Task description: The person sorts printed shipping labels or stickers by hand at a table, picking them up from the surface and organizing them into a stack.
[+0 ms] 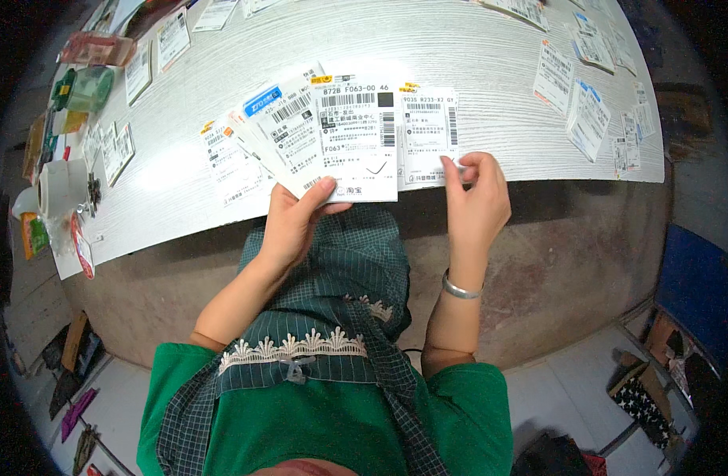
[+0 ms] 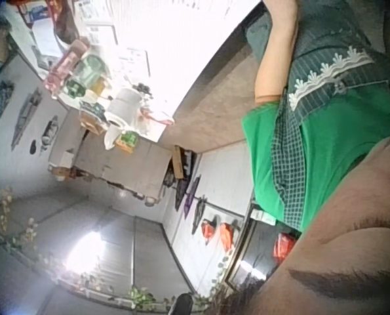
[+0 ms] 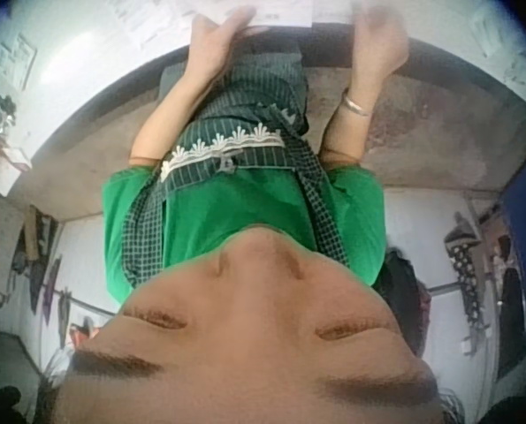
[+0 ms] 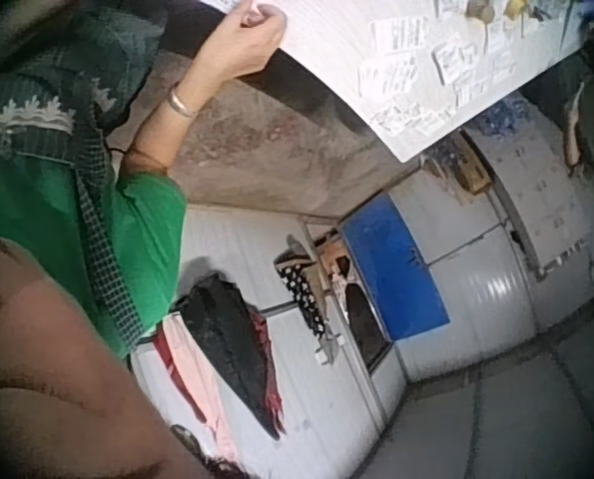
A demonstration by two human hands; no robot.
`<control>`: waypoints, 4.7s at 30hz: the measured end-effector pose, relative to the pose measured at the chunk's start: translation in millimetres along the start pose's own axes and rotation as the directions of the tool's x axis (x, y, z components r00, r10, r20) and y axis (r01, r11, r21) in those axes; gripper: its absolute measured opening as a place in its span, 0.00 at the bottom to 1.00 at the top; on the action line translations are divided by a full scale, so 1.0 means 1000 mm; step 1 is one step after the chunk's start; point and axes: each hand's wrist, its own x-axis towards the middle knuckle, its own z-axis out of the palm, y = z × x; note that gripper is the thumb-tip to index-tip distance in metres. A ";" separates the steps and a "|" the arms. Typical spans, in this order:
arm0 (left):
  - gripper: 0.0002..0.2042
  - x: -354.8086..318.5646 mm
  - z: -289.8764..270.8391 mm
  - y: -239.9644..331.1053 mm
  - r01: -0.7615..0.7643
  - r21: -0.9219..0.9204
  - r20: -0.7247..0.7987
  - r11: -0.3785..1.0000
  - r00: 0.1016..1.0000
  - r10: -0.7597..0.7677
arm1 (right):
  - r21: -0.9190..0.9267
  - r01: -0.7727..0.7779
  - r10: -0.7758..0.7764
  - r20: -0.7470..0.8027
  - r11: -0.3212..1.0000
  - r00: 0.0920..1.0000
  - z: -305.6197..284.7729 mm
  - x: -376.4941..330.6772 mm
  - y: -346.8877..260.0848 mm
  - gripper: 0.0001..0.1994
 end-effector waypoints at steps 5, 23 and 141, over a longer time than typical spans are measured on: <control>0.15 0.002 0.001 -0.006 -0.004 0.045 -0.022 0.999 1.000 0.005 | 0.388 0.102 -0.170 0.146 0.916 0.974 0.001 -0.026 -0.034 0.07; 0.16 0.004 0.005 0.008 0.056 0.052 0.078 0.997 0.995 -0.060 | 0.513 0.005 -0.104 0.165 0.858 0.981 0.012 -0.023 -0.046 0.07; 0.17 0.001 -0.080 0.067 -0.215 -0.112 -0.288 0.970 0.941 0.176 | 0.481 0.025 -0.306 0.516 0.877 0.800 0.081 0.018 -0.153 0.09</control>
